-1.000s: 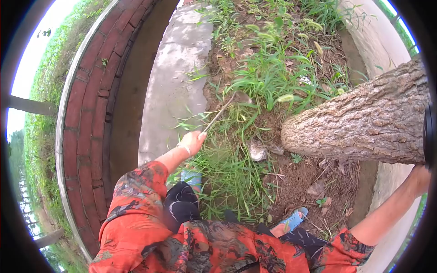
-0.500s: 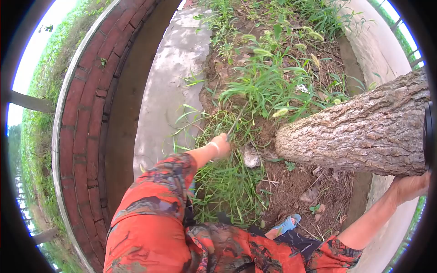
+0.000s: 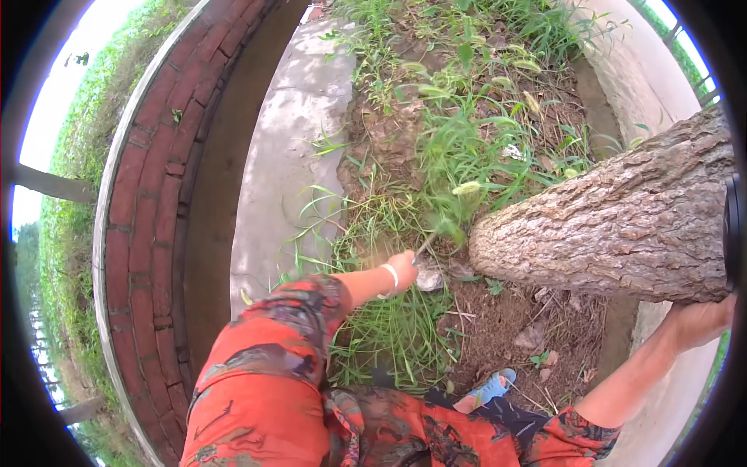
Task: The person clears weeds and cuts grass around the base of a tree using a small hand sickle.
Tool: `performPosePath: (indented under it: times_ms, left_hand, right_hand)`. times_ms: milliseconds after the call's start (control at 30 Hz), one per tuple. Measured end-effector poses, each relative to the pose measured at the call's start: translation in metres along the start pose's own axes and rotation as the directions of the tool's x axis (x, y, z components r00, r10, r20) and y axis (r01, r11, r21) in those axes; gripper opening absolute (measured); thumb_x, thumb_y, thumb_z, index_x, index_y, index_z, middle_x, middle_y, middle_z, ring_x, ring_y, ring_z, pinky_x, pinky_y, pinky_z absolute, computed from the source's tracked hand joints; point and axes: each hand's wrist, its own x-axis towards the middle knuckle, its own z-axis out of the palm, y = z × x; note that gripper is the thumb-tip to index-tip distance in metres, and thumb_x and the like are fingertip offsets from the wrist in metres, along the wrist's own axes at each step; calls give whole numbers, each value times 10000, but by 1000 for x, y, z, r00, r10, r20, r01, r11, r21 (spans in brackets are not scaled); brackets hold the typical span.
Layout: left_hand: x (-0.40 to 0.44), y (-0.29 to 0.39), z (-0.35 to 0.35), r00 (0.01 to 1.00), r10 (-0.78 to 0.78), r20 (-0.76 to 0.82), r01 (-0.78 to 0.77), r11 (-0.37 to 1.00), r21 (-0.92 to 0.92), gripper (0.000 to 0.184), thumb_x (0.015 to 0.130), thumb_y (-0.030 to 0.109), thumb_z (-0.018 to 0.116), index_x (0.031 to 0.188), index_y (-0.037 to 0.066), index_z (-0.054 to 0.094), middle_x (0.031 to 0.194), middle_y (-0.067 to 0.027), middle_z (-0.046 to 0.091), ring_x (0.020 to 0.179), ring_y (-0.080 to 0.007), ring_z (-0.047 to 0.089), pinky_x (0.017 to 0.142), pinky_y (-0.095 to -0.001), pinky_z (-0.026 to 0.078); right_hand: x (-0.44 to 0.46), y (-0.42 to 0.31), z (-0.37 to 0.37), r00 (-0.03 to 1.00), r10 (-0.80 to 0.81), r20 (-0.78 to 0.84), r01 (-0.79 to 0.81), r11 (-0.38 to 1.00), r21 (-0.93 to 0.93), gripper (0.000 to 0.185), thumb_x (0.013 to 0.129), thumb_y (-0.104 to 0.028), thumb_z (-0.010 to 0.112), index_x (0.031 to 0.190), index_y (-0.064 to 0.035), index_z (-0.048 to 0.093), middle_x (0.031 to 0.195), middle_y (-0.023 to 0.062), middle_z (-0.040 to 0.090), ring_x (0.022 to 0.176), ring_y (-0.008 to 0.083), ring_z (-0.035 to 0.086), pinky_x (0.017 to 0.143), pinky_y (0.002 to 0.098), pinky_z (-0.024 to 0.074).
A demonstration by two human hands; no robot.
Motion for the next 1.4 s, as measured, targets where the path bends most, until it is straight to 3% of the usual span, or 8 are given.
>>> performPosePath:
  times_ms: [167,300,633,800,933,1133,1267,1400]
  left_hand:
    - [-58,0,-62,1000,-10,-1,10,1000,-10,179,785,215,533,880,63,519,804,-197,594,754,-363,583,675,-416,471]
    - [-18,-14,-116,925,159,-345,-166,986,9,174,792,219,528,821,53,485,706,-183,571,660,-362,569,609,-428,450]
    - [83,37,-163,402,68,-913,-441,888,-128,128,846,174,506,851,48,483,620,-72,526,486,-164,514,455,-314,415]
    - [76,27,-145,548,28,-836,-229,966,-118,167,836,180,501,917,40,460,710,-156,565,665,-310,582,604,-389,479]
    - [59,-10,-24,943,-189,-272,220,972,88,250,798,198,517,979,32,471,908,-237,596,884,-389,577,765,-425,460]
    - [42,9,-92,976,-140,-170,143,990,4,239,776,197,530,946,29,531,891,-244,593,867,-382,574,770,-433,449]
    - [56,21,-122,833,0,-553,-61,994,-91,222,780,206,511,908,26,501,853,-235,598,843,-399,574,741,-450,452]
    - [73,27,-99,739,-157,-655,-54,956,-290,187,782,186,517,873,26,483,808,-216,600,825,-389,583,707,-447,453]
  right_hand:
    - [1,3,-2,1000,-21,-6,21,1000,-7,604,806,-472,497,1148,26,474,1203,121,461,1090,248,468,929,396,380]
    - [1,6,-6,999,-30,-17,30,999,-16,603,807,-469,496,1150,26,472,1205,121,459,1092,247,467,930,395,380]
    - [3,12,-11,998,-49,-30,48,998,-34,601,811,-464,496,1157,27,467,1209,123,455,1095,245,464,935,392,380]
    - [6,14,-13,998,-52,-39,51,998,-31,601,812,-461,496,1160,27,464,1211,124,453,1097,244,463,937,391,380]
    - [5,16,-12,998,-54,-44,53,998,-38,600,813,-459,496,1163,27,462,1213,125,451,1098,243,462,939,390,380]
    - [4,15,-14,997,-54,-49,53,998,-35,599,815,-456,496,1167,28,459,1216,126,448,1100,242,460,942,388,380]
    - [3,15,-13,997,-60,-51,58,997,-42,599,817,-454,495,1170,28,457,1218,126,446,1102,241,459,944,387,380]
    - [4,16,-13,996,-61,-58,58,997,-45,598,818,-452,495,1172,28,455,1220,127,444,1103,240,458,946,386,380]
